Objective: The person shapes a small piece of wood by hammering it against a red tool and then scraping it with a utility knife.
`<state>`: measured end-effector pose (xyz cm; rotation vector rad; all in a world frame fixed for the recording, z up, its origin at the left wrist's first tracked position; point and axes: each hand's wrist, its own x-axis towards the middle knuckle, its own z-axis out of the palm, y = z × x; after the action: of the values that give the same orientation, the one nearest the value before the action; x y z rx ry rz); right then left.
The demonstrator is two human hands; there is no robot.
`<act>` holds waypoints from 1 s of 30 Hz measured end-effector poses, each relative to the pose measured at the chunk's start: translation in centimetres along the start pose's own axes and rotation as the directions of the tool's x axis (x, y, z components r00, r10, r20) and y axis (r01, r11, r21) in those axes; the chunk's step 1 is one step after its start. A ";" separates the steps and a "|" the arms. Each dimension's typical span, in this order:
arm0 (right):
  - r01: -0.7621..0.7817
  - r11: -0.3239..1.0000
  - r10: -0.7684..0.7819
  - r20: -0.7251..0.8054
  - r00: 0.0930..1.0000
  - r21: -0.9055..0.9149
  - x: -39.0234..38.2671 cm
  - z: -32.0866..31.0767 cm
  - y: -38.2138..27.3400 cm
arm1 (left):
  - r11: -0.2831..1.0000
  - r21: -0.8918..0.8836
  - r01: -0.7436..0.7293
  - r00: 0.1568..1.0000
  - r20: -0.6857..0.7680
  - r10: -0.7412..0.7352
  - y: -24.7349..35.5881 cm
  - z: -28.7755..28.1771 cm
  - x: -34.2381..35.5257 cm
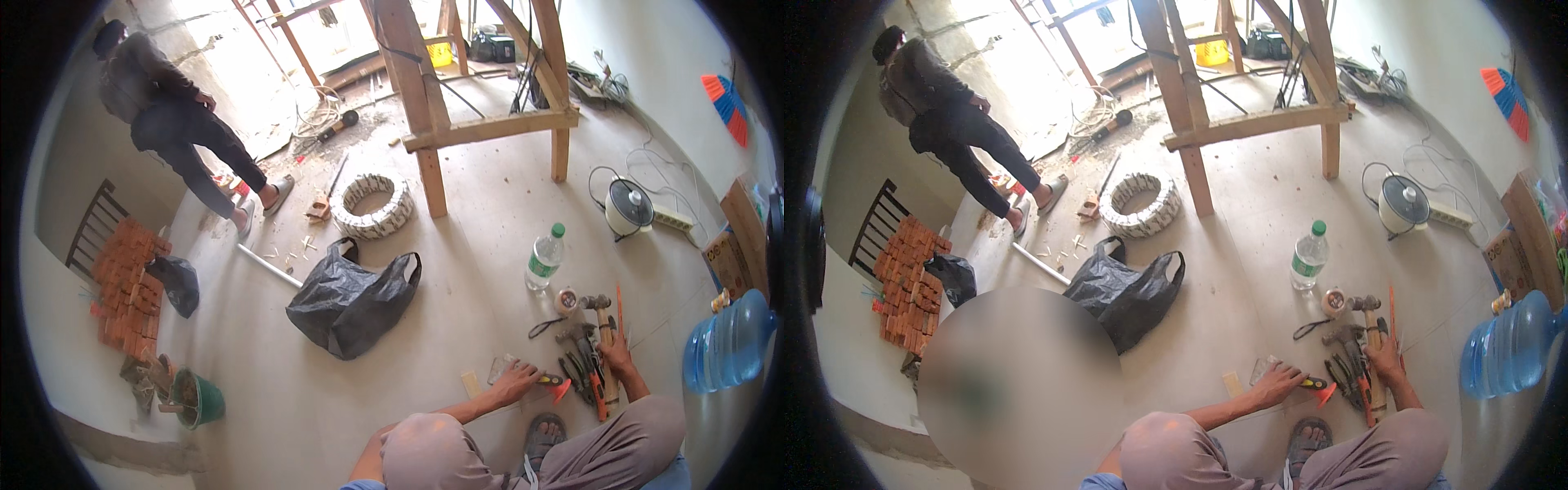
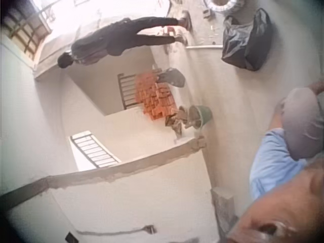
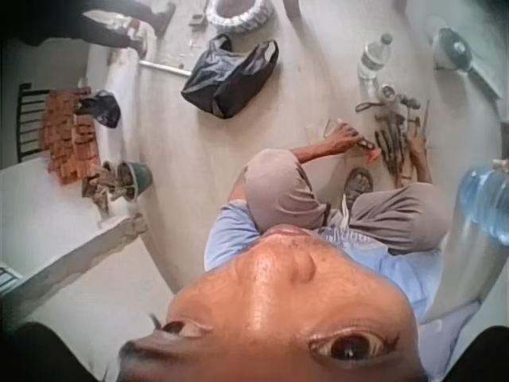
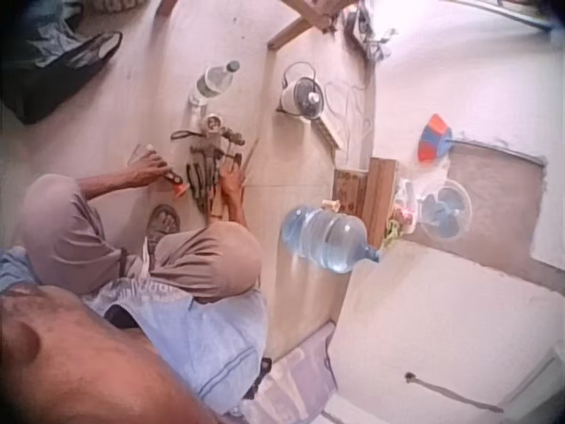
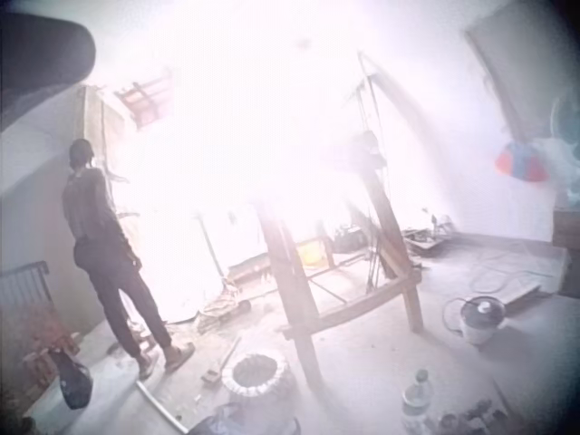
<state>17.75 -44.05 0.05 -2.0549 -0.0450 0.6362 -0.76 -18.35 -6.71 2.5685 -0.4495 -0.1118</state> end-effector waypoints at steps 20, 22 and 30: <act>0.128 0.987 -0.153 0.320 0.935 0.096 -6.3 2.6 -5.9 | 0.631 -0.773 0.068 0.573 -0.488 -0.659 -1.6 -13.1 -13.5; 0.079 0.996 -0.091 0.316 0.944 0.050 -7.8 3.5 -6.1 | 0.680 -0.728 0.087 0.670 -0.462 -0.581 0.0 -11.3 -14.9; 0.044 0.999 -0.032 0.427 0.904 -0.018 -9.2 5.1 -6.0 | 0.696 -0.710 0.103 0.760 -0.395 -0.516 0.9 -8.8 -14.5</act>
<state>8.75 -39.30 6.63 -1.8995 -0.3499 1.0566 -13.19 -9.92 1.14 1.8039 0.2689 0.3293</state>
